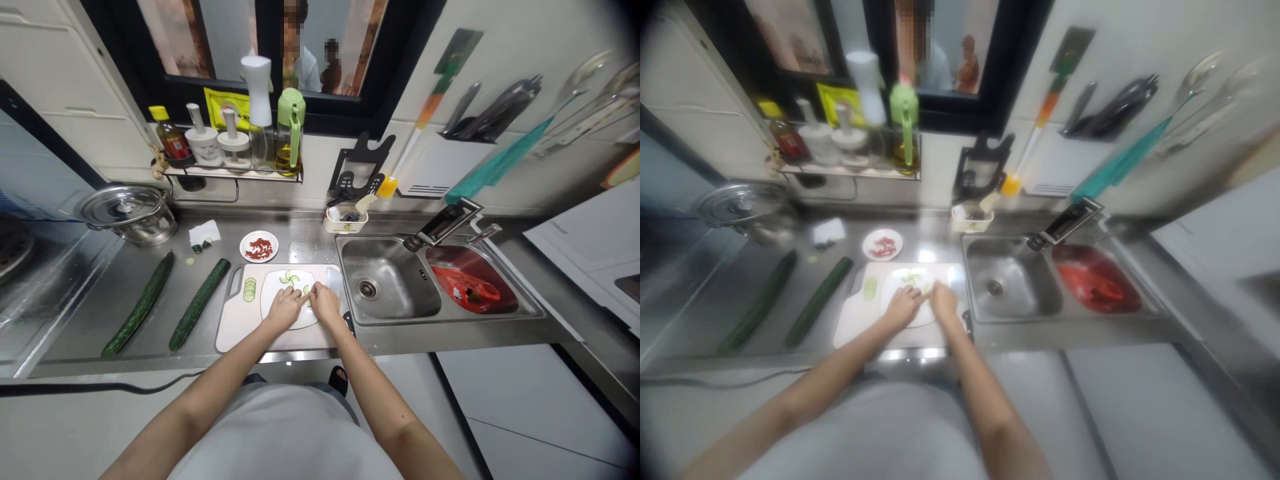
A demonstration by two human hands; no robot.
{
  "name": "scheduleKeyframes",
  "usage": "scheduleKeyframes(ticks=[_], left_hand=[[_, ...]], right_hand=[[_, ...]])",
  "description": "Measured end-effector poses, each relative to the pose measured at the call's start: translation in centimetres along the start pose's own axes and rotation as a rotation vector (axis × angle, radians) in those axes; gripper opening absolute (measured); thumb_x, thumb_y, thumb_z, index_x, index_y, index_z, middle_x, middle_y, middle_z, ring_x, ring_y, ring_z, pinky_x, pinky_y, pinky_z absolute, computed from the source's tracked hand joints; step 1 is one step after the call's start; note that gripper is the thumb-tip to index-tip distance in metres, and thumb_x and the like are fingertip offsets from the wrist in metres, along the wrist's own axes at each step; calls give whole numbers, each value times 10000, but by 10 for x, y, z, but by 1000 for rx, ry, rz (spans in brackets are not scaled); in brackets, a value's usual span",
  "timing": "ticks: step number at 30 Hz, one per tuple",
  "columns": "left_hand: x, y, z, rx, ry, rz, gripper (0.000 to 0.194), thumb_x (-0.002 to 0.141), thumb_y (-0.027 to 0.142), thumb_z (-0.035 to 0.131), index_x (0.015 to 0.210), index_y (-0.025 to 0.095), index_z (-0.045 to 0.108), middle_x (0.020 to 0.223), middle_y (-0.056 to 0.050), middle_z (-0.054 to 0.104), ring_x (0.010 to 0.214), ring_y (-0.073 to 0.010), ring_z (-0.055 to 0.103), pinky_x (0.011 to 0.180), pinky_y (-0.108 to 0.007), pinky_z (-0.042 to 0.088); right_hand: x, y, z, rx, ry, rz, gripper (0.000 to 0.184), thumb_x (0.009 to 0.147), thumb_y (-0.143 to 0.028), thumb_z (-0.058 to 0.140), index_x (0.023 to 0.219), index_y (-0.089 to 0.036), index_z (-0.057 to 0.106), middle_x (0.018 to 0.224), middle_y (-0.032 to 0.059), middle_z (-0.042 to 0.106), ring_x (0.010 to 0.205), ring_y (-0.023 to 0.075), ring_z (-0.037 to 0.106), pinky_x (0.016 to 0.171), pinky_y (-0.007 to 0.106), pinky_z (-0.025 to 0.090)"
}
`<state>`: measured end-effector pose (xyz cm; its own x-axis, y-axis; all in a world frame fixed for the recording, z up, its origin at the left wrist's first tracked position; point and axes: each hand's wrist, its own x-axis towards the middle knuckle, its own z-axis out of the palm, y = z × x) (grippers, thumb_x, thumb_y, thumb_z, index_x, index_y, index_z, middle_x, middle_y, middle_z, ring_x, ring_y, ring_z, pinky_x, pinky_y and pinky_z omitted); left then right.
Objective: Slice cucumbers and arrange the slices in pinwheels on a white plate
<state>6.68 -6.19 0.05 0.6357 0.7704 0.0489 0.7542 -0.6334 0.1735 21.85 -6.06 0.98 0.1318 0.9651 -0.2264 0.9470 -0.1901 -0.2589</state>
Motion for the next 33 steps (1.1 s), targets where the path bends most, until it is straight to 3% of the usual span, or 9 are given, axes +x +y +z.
scheduleKeyframes(ticks=[11, 18, 24, 33], left_hand=[[7, -2, -4, -93, -22, -50, 308, 878, 173, 484, 1116, 250, 664, 999, -79, 618, 1041, -248, 471, 857, -377, 388], [9, -4, -1, -193, 27, -137, 273, 859, 154, 491, 1026, 227, 695, 989, -79, 632, 1012, -235, 497, 876, -382, 402], [-1, -3, 1, -227, 80, -153, 334, 829, 115, 495, 1076, 237, 682, 1024, -71, 621, 1021, -234, 492, 880, -377, 409], [-38, -20, 3, -348, 287, -382, 311, 863, 168, 452, 1074, 222, 673, 1007, -56, 647, 972, -220, 528, 896, -362, 419]], right_hand=[[-12, 8, 6, 62, 50, 30, 161, 925, -301, 462, 1006, -208, 566, 911, 37, 667, 817, 148, 573, 650, 239, 284], [-12, 9, 1, 97, 88, 32, 194, 935, -295, 421, 977, -197, 583, 915, 48, 665, 799, 151, 560, 644, 241, 278], [-12, 13, -1, 136, 135, 41, 206, 926, -297, 419, 982, -193, 588, 879, 42, 659, 771, 148, 544, 637, 240, 269], [-22, 16, -2, 258, 228, 12, 243, 907, -305, 391, 918, -187, 603, 808, 37, 647, 713, 152, 525, 620, 237, 277]])
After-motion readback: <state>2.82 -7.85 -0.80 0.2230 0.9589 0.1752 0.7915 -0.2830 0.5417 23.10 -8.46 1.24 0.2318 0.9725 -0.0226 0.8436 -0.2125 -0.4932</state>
